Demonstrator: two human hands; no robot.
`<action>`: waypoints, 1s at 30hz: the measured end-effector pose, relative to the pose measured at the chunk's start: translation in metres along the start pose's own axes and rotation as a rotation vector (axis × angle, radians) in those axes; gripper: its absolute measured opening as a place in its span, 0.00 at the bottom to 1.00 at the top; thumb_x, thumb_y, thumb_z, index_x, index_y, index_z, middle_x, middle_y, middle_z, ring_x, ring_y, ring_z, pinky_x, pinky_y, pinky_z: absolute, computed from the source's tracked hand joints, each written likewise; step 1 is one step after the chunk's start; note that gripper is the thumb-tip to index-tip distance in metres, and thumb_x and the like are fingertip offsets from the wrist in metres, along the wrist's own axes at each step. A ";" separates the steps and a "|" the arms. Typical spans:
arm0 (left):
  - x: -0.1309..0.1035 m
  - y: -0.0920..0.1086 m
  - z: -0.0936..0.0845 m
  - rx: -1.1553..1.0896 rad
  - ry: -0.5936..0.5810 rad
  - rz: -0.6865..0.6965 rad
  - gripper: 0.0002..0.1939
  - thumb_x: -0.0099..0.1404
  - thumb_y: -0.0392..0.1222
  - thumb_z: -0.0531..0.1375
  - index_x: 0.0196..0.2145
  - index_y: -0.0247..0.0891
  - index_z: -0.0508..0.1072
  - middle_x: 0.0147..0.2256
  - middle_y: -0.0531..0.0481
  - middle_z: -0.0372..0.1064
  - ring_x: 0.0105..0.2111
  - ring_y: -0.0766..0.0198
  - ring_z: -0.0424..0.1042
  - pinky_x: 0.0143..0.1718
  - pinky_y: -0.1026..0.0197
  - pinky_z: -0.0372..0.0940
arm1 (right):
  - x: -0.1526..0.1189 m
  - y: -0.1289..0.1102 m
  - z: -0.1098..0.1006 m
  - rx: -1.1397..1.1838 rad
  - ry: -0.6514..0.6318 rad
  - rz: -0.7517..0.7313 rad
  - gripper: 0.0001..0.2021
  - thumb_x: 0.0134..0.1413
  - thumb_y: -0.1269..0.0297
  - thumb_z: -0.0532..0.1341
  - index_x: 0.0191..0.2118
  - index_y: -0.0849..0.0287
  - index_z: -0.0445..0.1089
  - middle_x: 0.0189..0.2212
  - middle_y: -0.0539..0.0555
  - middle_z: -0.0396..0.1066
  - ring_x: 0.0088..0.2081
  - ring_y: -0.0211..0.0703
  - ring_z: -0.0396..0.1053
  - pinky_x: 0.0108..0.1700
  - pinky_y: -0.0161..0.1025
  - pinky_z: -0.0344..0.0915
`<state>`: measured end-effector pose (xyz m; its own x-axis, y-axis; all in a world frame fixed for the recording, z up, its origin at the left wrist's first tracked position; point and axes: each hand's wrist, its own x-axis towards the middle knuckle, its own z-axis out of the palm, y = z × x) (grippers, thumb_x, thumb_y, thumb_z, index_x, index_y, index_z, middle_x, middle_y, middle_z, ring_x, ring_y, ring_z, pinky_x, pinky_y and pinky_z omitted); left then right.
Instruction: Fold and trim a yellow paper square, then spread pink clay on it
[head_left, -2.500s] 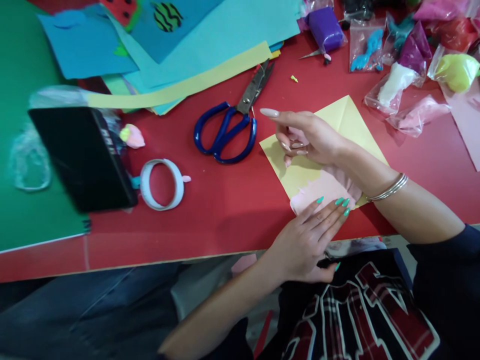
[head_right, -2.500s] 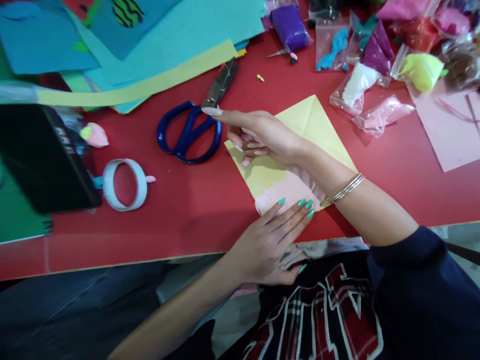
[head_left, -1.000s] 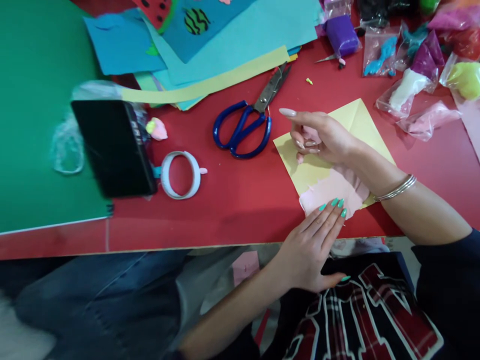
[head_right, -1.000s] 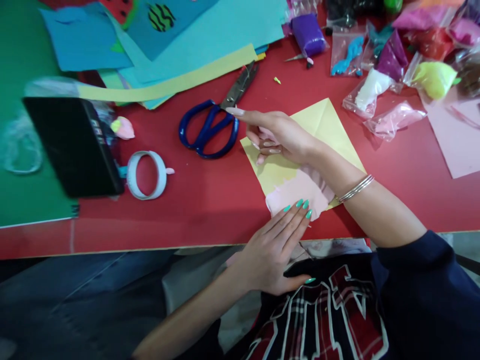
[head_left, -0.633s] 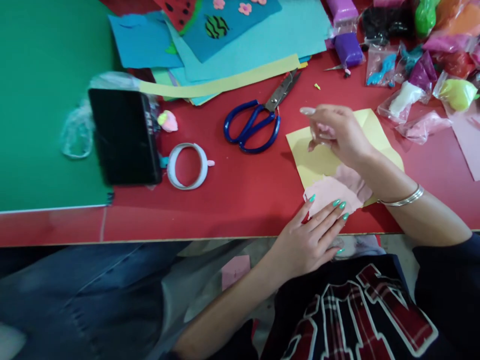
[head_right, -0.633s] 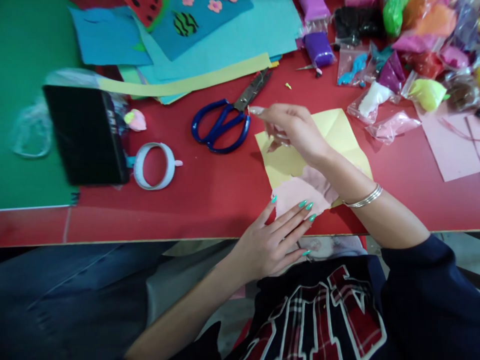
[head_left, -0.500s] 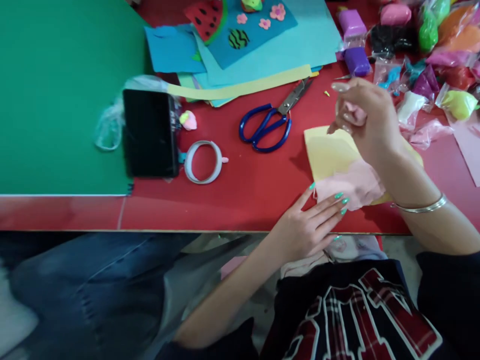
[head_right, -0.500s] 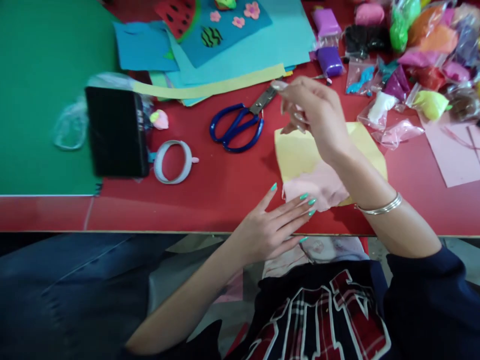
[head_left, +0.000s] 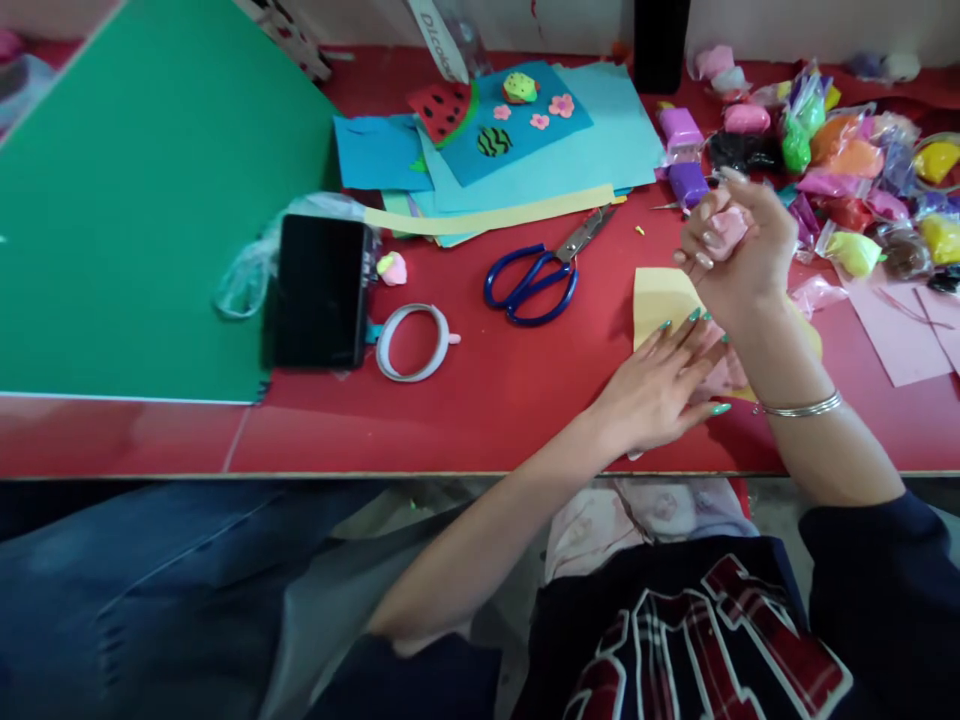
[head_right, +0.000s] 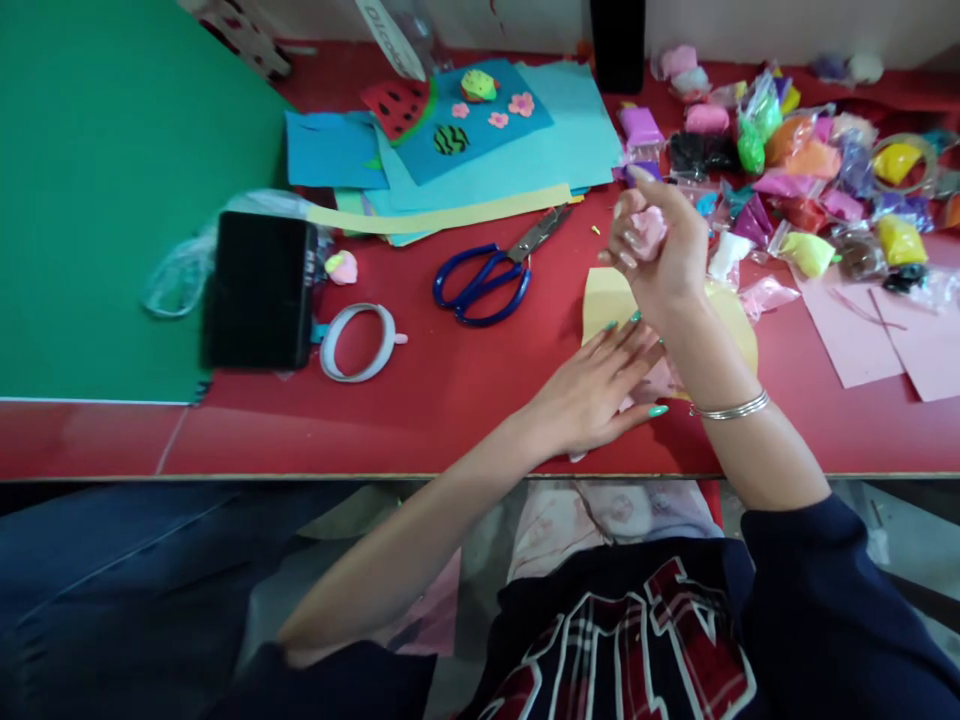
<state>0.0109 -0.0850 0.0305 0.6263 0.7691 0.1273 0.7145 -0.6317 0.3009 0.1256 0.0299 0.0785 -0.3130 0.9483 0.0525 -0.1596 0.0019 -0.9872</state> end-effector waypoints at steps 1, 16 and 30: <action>0.007 0.001 0.003 0.001 -0.063 0.003 0.34 0.71 0.58 0.47 0.67 0.35 0.50 0.68 0.39 0.45 0.68 0.50 0.43 0.65 0.43 0.47 | 0.000 -0.003 -0.003 0.045 0.042 0.003 0.23 0.49 0.36 0.51 0.23 0.52 0.53 0.19 0.45 0.42 0.21 0.39 0.46 0.28 0.41 0.58; -0.018 -0.061 -0.038 -0.072 0.053 -0.097 0.21 0.71 0.47 0.49 0.60 0.47 0.65 0.68 0.48 0.46 0.68 0.52 0.44 0.66 0.34 0.38 | -0.024 -0.025 -0.051 -0.337 0.042 -0.058 0.05 0.41 0.66 0.64 0.28 0.58 0.77 0.20 0.48 0.66 0.22 0.34 0.58 0.27 0.39 0.52; -0.064 -0.047 -0.006 0.167 0.061 -0.126 0.28 0.74 0.51 0.42 0.61 0.27 0.60 0.61 0.35 0.60 0.66 0.53 0.53 0.66 0.43 0.48 | -0.007 0.048 0.002 -1.501 -0.549 -0.307 0.17 0.62 0.57 0.49 0.34 0.61 0.71 0.28 0.57 0.71 0.26 0.39 0.58 0.27 0.39 0.44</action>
<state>-0.0644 -0.1045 0.0136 0.5122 0.8444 0.1569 0.8310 -0.5334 0.1577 0.1182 0.0224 0.0311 -0.7735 0.6336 -0.0156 0.6270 0.7615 -0.1644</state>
